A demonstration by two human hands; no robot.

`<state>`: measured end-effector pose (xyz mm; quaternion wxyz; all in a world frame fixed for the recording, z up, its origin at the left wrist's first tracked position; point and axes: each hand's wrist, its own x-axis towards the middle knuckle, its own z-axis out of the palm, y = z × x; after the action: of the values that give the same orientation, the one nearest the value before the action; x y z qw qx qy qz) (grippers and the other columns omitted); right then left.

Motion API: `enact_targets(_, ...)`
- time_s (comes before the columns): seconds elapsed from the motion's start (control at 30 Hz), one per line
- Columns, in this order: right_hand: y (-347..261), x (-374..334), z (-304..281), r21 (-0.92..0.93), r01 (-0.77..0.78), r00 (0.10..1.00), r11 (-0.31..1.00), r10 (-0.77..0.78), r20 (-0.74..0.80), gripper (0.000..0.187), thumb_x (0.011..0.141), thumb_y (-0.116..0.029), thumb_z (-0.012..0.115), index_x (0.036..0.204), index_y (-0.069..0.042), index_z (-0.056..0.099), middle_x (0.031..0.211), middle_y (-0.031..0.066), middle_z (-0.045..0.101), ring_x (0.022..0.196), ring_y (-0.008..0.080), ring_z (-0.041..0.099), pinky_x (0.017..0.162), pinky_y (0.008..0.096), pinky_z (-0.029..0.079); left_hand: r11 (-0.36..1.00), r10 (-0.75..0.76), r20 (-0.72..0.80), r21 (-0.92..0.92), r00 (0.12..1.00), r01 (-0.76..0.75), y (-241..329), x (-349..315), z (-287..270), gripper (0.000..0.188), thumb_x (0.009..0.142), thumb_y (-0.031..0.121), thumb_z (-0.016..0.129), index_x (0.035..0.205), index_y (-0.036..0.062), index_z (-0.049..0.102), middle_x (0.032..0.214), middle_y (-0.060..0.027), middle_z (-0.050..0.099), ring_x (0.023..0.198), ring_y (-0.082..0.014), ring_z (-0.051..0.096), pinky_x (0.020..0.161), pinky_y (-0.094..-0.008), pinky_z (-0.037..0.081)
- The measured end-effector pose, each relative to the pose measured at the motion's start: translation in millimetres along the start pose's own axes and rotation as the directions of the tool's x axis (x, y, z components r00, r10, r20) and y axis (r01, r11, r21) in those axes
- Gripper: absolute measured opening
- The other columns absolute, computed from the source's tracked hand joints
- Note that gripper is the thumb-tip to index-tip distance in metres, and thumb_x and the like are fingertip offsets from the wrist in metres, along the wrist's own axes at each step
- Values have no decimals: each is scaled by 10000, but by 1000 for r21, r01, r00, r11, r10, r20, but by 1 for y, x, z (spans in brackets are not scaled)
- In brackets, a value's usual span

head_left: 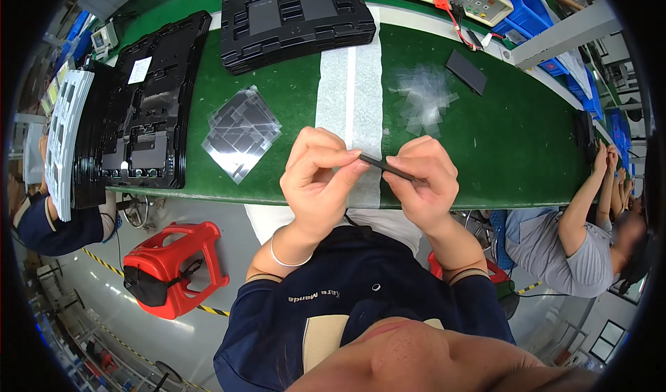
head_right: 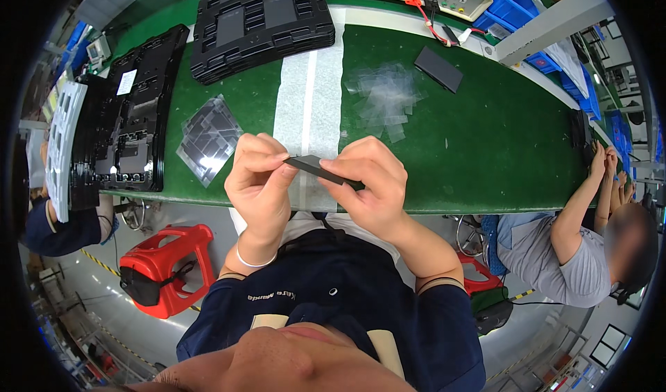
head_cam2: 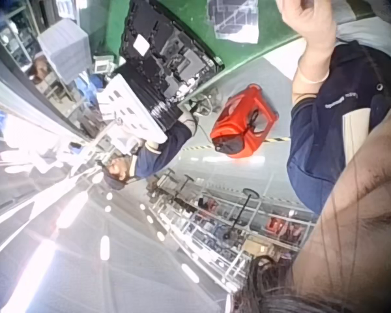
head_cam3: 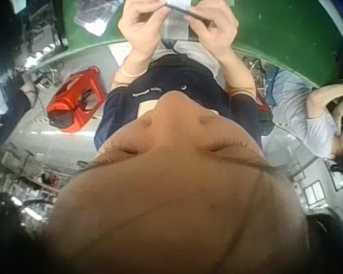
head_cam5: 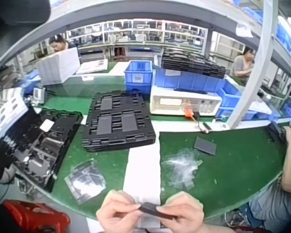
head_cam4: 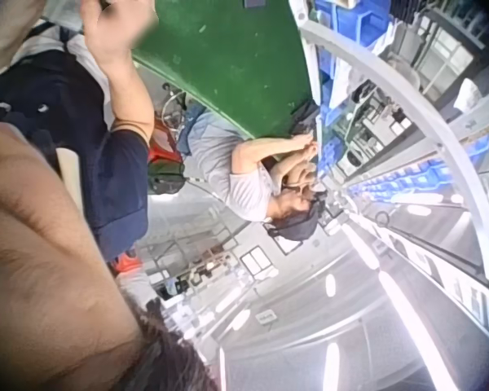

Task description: The worker is applying adhesive strips and assembling small black electronic component cases on a production line.

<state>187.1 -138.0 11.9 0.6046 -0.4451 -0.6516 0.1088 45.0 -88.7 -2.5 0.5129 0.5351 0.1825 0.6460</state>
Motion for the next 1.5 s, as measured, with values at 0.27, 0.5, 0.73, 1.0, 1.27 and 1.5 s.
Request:
enact_targets(0.27,-9,-3,9,-239,78,990,968,-103,-95,317,546,6,730,855,3,661,722,72,582,611,217,568,501,298,442,915,229,52,329,972,-233,-5,-11,12,380,662,-30,735,1024,-58,622,889,-107,516,736,-193,498,613,-278,417)
enact_targets(0.5,-5,0,7,-141,-24,995,990,10,-103,216,636,0,717,842,12,655,735,76,584,633,191,542,528,284,433,758,109,290,594,951,-268,6,-18,14,737,760,359,682,1274,-107,434,1002,-148,480,884,-254,424,787,-331,372)
enact_targets(0.73,-2,1,-12,339,-493,870,801,445,212,214,723,2,717,891,1,585,743,42,531,694,112,502,619,251,403,929,-354,370,28,859,370,2,-1,-7,228,804,21,601,1012,-73,615,943,-80,522,817,-143,469,727,-258,389)
enact_targets(1.0,-7,15,-14,334,-443,896,832,392,210,165,752,36,659,895,1,583,858,69,531,779,132,499,717,248,403,930,-329,279,-70,902,361,0,-9,-8,133,830,44,603,880,-75,635,901,-84,547,810,-147,501,716,-257,407)
enact_targets(1.27,-6,5,-2,135,-176,980,975,186,-66,195,665,3,756,821,-9,640,750,64,578,626,145,521,541,254,399,985,-140,291,136,946,104,1,-8,-4,252,804,-1,595,1050,-48,626,984,-157,597,876,-228,580,758,-294,466)
enact_targets(1.5,-8,3,4,-193,165,976,967,-189,-111,320,651,-160,788,902,-17,648,761,54,582,615,194,519,528,281,407,967,-36,321,249,946,-48,3,-16,0,371,777,-102,544,1147,-74,545,1112,-246,599,974,-338,632,802,-343,523)
